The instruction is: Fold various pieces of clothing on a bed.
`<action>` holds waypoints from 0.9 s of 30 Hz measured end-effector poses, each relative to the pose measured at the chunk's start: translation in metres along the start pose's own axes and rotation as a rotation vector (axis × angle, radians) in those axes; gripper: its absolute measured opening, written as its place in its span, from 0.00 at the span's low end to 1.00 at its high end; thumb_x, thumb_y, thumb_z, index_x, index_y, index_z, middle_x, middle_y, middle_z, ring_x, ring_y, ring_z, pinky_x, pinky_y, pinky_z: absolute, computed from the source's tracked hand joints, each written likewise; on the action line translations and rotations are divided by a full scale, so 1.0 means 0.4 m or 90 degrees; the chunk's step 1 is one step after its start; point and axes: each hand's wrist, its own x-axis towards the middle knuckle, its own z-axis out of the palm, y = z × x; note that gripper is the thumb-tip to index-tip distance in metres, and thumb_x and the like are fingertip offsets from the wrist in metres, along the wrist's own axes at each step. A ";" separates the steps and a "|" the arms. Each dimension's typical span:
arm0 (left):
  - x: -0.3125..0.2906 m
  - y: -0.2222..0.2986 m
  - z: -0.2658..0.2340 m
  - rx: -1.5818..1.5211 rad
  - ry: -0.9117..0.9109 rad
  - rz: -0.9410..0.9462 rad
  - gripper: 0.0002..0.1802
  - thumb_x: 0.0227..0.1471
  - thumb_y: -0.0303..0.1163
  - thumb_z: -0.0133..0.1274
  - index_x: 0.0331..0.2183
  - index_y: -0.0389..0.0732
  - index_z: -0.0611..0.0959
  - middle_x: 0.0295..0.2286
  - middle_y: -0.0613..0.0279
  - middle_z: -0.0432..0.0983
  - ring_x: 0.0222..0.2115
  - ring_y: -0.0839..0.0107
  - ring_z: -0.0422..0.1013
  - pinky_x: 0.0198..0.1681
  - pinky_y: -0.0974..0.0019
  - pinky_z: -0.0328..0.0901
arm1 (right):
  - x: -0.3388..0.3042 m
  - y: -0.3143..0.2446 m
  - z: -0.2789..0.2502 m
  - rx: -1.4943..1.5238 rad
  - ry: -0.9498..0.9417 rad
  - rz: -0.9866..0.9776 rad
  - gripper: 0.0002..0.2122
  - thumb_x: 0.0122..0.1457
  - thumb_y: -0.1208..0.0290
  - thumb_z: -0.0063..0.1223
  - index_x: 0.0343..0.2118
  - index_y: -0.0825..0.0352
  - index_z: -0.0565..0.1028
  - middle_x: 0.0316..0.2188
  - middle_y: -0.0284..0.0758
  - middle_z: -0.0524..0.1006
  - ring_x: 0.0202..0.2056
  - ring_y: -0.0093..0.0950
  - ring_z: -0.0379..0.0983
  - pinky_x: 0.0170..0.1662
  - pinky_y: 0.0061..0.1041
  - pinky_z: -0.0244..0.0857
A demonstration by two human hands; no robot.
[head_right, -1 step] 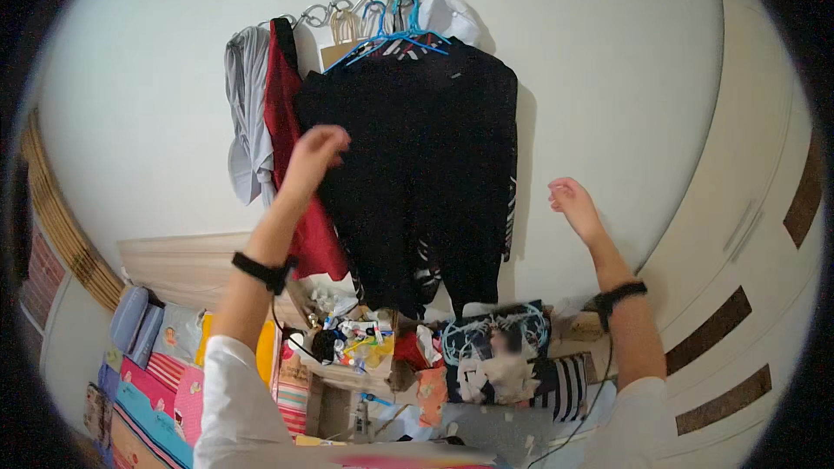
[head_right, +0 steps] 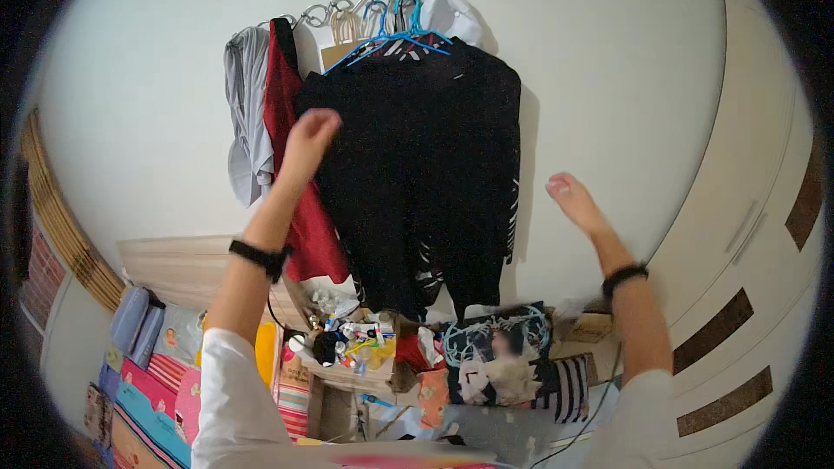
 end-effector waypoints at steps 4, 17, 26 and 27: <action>0.165 -0.162 -0.032 0.279 0.129 0.078 0.19 0.46 0.32 0.56 0.41 0.37 0.75 0.38 0.51 0.73 0.41 0.59 0.70 0.45 0.63 0.63 | 0.228 -0.048 0.020 -0.181 0.089 -0.035 0.26 0.50 0.55 0.59 0.47 0.69 0.68 0.41 0.40 0.72 0.42 0.28 0.69 0.45 0.27 0.64; 0.275 -0.233 -0.048 0.666 0.007 -0.287 0.52 0.31 0.54 0.66 0.54 0.43 0.61 0.55 0.52 0.54 0.56 0.49 0.51 0.53 0.40 0.52 | 0.463 -0.247 0.206 -0.179 0.222 -0.179 0.30 0.45 0.51 0.63 0.45 0.68 0.68 0.20 0.33 0.68 0.21 0.24 0.63 0.26 0.26 0.60; 0.366 -0.315 -0.170 0.283 -0.025 -0.028 0.29 0.38 0.49 0.64 0.31 0.32 0.75 0.28 0.47 0.74 0.29 0.61 0.70 0.35 0.64 0.64 | 0.554 -0.317 0.105 -0.046 0.213 -0.115 0.21 0.53 0.52 0.53 0.21 0.70 0.74 0.14 0.29 0.67 0.19 0.21 0.60 0.25 0.26 0.56; 0.389 -0.312 -0.179 0.297 0.000 -0.016 0.29 0.39 0.48 0.64 0.30 0.32 0.73 0.25 0.47 0.72 0.27 0.61 0.69 0.34 0.60 0.63 | 0.548 -0.348 0.098 -0.044 0.209 -0.116 0.21 0.53 0.52 0.53 0.21 0.70 0.74 0.14 0.29 0.67 0.19 0.21 0.60 0.25 0.26 0.56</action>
